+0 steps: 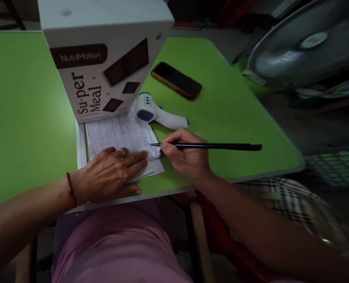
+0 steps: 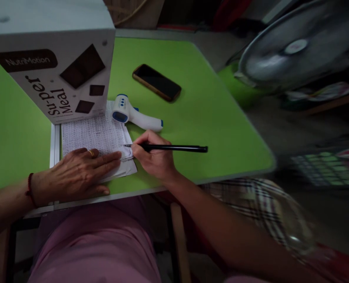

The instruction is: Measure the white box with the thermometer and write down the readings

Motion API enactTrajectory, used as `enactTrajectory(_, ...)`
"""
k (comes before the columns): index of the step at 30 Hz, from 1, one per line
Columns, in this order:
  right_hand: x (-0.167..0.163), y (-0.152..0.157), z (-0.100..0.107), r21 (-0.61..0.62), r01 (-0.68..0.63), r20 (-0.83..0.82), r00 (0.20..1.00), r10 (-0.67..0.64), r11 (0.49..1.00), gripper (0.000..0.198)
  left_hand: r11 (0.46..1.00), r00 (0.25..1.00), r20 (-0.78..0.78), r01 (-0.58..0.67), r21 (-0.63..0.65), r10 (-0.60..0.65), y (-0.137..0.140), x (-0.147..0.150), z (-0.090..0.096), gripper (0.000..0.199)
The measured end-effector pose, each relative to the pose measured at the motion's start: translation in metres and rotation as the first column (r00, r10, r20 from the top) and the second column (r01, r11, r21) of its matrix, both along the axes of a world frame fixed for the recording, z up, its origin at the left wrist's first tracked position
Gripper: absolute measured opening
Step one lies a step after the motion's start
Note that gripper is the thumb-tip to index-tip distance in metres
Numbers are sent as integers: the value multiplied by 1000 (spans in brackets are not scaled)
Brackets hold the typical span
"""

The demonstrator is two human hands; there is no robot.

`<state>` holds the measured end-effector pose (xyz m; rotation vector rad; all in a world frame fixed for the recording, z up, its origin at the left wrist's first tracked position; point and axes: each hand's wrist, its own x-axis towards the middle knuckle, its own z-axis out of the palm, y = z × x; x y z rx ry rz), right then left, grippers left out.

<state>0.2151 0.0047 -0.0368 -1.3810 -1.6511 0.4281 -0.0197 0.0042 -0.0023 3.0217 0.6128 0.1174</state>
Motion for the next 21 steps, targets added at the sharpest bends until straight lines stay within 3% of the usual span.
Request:
enactTrajectory(6, -1, -1, 1, -4, 43, -21, 999, -44, 999, 13, 1000, 1000, -9, -4, -3, 4, -1, -1, 1, 56)
enactTrajectory(21, 2, -1, -2, -20, -10, 4, 1000, 10, 1000, 14, 1000, 1000, -13, -1, -17, 0, 0, -2, 3, 57)
